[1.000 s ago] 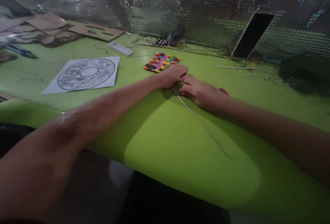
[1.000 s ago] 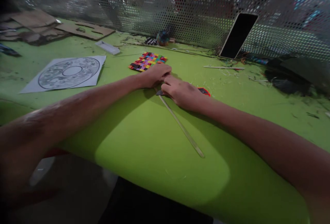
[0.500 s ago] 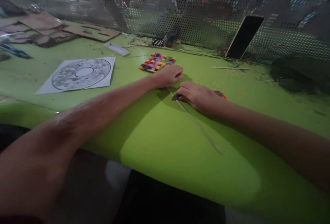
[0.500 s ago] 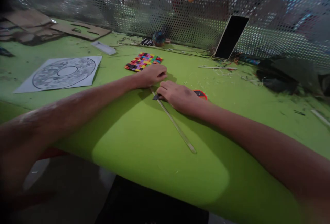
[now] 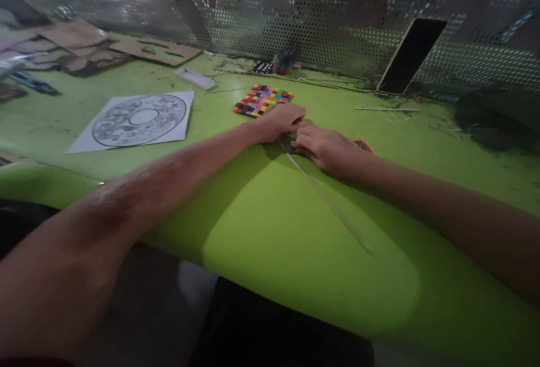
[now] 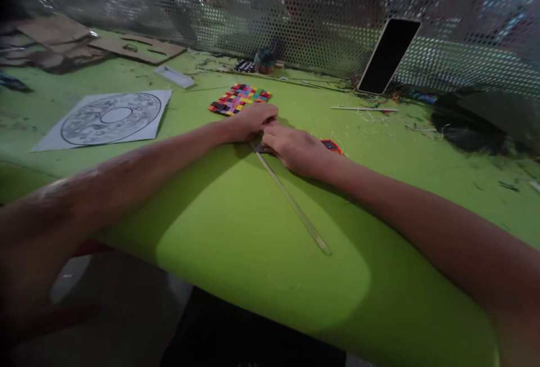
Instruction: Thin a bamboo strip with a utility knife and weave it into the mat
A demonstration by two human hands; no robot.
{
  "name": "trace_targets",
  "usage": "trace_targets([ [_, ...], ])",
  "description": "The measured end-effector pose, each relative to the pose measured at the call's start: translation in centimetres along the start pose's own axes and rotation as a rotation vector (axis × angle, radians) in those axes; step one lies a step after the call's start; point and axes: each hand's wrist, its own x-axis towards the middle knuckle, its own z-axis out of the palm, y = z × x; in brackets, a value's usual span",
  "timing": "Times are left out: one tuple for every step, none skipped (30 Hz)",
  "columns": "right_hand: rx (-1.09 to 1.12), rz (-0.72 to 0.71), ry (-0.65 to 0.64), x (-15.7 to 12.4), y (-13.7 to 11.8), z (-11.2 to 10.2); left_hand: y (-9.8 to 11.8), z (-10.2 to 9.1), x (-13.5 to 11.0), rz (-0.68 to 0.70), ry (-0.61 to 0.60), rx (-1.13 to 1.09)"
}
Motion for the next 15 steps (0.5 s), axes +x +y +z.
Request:
trace_targets([
  [0.008, 0.004, -0.004, -0.08, -0.05, -0.06, 0.04, 0.01, 0.05, -0.003, 0.001, -0.002],
  [0.014, 0.012, -0.01, -0.16, -0.1, -0.12, 0.07, 0.06, 0.09, -0.004, 0.004, -0.001],
  [0.018, 0.022, -0.017, -0.23, -0.15, -0.17, 0.08, 0.13, 0.14, -0.005, 0.005, -0.001],
  [0.021, 0.031, -0.025, -0.31, -0.2, -0.22, 0.08, 0.19, 0.17, -0.006, 0.006, -0.002],
  [0.022, 0.037, -0.03, -0.37, -0.24, -0.26, 0.09, 0.25, 0.19, -0.007, 0.007, -0.004],
  [0.022, 0.037, -0.032, -0.42, -0.28, -0.3, 0.1, 0.28, 0.19, -0.008, 0.008, -0.006],
  [0.022, 0.031, -0.036, -0.45, -0.3, -0.33, 0.11, 0.27, 0.17, -0.009, 0.006, -0.01],
  [0.021, 0.023, -0.042, -0.46, -0.31, -0.36, 0.15, 0.22, 0.14, -0.011, 0.003, -0.013],
  [0.02, 0.016, -0.05, -0.46, -0.31, -0.39, 0.19, 0.13, 0.09, -0.011, 0.0, -0.016],
  [0.019, 0.012, -0.059, -0.45, -0.31, -0.42, 0.25, 0.01, 0.03, -0.012, -0.006, -0.02],
  [0.017, 0.012, -0.069, -0.44, -0.32, -0.46, 0.3, -0.12, -0.03, -0.012, -0.013, -0.024],
  [0.015, 0.015, -0.079, -0.43, -0.33, -0.51, 0.35, -0.26, -0.1, -0.012, -0.021, -0.028],
  [0.012, 0.018, -0.085, -0.43, -0.35, -0.56, 0.4, -0.39, -0.16, -0.009, -0.028, -0.033],
  [0.008, 0.02, -0.088, -0.45, -0.39, -0.61, 0.43, -0.5, -0.22, -0.005, -0.033, -0.039],
  [0.004, 0.019, -0.091, -0.49, -0.43, -0.67, 0.45, -0.58, -0.28, 0.0, -0.037, -0.046],
])
